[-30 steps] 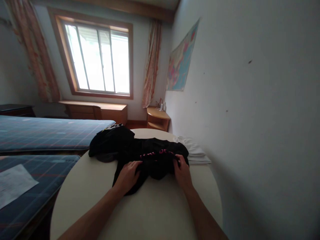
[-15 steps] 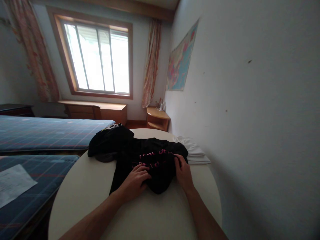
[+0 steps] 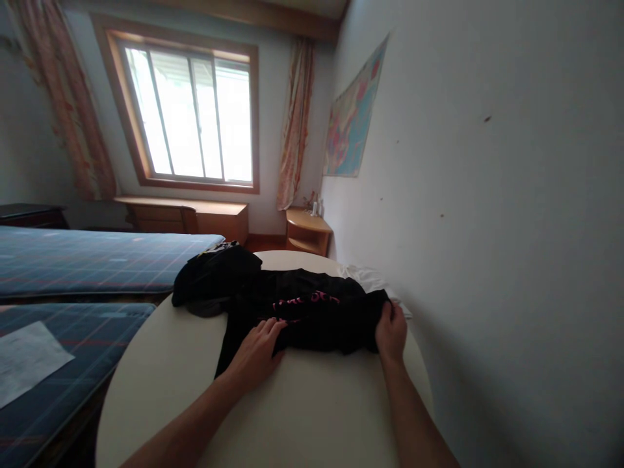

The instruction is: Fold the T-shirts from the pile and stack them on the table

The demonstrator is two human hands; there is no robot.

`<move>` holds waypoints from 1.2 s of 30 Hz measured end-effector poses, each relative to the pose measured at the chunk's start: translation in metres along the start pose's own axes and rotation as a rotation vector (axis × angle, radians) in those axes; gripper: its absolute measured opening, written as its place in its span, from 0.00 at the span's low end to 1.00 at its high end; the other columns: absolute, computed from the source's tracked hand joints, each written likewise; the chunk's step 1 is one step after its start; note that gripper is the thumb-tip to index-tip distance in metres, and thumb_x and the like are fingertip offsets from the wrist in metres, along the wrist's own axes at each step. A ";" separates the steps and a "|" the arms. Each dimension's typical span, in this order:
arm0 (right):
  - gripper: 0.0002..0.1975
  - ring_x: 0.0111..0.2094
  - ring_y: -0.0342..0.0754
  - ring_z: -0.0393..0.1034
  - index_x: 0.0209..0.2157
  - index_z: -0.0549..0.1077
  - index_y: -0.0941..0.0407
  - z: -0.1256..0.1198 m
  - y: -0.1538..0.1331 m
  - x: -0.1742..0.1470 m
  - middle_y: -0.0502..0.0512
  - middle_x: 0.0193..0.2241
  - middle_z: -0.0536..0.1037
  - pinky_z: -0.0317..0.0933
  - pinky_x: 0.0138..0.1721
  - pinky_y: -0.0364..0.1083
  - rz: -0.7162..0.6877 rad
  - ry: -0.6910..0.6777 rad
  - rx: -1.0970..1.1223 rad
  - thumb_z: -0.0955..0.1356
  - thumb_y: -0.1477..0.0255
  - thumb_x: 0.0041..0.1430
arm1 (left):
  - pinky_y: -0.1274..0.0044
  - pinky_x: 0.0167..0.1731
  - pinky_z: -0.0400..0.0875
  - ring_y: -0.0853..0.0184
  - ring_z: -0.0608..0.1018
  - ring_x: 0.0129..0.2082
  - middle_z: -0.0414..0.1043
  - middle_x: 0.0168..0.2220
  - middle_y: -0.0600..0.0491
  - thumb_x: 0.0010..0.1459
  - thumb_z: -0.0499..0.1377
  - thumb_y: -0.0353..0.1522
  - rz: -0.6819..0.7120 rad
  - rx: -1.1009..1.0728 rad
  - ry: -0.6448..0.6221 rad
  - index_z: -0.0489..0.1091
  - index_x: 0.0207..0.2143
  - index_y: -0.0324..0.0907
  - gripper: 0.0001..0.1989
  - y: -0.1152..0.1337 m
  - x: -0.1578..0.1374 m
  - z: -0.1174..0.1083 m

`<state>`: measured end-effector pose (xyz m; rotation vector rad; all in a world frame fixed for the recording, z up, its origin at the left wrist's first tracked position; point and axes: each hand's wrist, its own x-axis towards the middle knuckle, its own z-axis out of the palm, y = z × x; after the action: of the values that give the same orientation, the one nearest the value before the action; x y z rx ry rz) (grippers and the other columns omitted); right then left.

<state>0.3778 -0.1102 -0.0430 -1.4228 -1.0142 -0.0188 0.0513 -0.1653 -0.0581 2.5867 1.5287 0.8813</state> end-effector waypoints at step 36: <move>0.14 0.44 0.54 0.70 0.43 0.72 0.54 0.006 -0.036 -0.027 0.58 0.40 0.79 0.48 0.61 0.60 -0.475 -0.350 -0.190 0.59 0.64 0.66 | 0.71 0.45 0.71 0.59 0.78 0.46 0.75 0.45 0.49 0.48 0.53 0.21 0.033 -0.041 -0.112 0.68 0.47 0.46 0.24 0.009 -0.002 -0.013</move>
<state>0.3380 -0.1281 -0.0314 -1.3503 -1.6623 -0.2252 0.0523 -0.1749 -0.0455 2.5908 1.4289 0.7473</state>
